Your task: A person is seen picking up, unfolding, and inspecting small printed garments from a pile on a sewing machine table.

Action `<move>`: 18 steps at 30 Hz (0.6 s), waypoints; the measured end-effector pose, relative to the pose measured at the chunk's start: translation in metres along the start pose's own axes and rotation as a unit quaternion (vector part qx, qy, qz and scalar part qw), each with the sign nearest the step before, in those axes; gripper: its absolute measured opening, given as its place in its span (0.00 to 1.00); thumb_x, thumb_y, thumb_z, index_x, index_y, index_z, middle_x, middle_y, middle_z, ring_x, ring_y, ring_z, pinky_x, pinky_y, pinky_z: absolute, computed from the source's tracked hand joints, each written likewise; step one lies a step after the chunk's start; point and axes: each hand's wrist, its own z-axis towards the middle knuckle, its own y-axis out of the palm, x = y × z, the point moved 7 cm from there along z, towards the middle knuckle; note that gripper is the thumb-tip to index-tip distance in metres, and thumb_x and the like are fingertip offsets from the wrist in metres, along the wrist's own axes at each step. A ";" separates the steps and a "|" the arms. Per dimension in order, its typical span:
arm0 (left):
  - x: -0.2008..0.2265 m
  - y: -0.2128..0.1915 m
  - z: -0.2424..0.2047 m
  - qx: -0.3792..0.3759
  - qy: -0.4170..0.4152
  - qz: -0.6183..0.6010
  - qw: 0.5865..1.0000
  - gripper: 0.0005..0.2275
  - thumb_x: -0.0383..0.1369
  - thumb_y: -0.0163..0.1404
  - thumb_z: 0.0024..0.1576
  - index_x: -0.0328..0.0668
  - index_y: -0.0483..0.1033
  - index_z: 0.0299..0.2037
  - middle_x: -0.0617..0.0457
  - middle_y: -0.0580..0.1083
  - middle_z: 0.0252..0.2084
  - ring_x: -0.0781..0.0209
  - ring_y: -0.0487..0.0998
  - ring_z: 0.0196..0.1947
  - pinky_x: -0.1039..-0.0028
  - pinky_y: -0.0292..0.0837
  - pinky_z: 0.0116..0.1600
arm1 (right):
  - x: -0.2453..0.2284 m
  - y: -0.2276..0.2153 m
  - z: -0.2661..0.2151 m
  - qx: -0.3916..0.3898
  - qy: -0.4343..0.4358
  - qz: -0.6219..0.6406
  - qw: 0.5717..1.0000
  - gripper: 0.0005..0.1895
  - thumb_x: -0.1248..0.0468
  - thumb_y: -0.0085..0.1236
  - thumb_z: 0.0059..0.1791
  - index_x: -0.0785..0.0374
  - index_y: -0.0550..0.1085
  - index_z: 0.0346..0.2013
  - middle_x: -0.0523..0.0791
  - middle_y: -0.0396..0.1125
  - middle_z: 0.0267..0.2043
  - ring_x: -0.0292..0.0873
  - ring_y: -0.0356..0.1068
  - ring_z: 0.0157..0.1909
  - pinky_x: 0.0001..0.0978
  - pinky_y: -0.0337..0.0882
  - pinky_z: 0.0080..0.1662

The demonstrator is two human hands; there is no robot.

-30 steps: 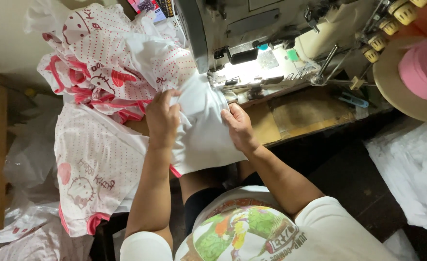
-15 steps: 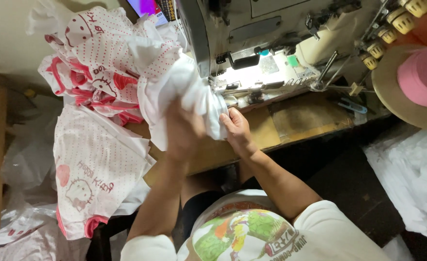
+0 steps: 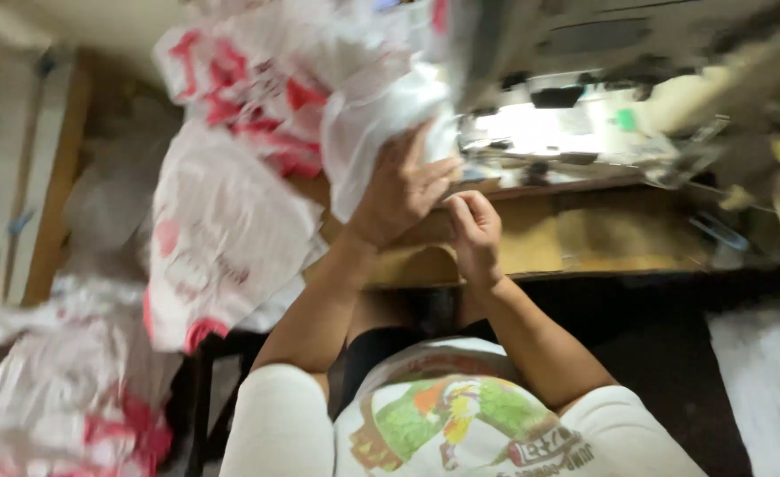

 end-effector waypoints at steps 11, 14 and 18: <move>-0.108 -0.105 -0.205 -0.183 -0.432 0.156 0.869 0.10 0.36 0.59 0.48 0.50 0.73 0.37 0.57 0.68 0.44 0.49 0.73 0.50 0.58 0.73 0.48 | 0.053 0.138 0.021 -0.312 -0.070 -0.152 0.935 0.11 0.71 0.47 0.54 0.61 0.71 0.50 0.45 0.63 0.24 0.39 0.64 0.27 0.32 0.66 0.34; -0.099 -0.103 -0.210 -0.131 -0.393 0.165 0.895 0.04 0.37 0.52 0.50 0.51 0.75 0.30 0.59 0.66 0.40 0.51 0.68 0.47 0.58 0.69 0.45 | 0.037 0.176 0.015 -0.300 -0.092 -0.092 0.945 0.12 0.75 0.49 0.51 0.60 0.74 0.45 0.42 0.62 0.28 0.35 0.64 0.28 0.26 0.69 0.36; -0.120 -0.102 -0.229 -0.075 -0.384 0.127 0.911 0.03 0.30 0.50 0.47 0.49 0.76 0.29 0.58 0.68 0.36 0.51 0.71 0.44 0.62 0.70 0.43 | 0.014 0.216 -0.020 -0.397 -0.271 -0.117 0.869 0.19 0.77 0.45 0.46 0.64 0.77 0.49 0.52 0.70 0.42 0.55 0.72 0.42 0.43 0.73 0.44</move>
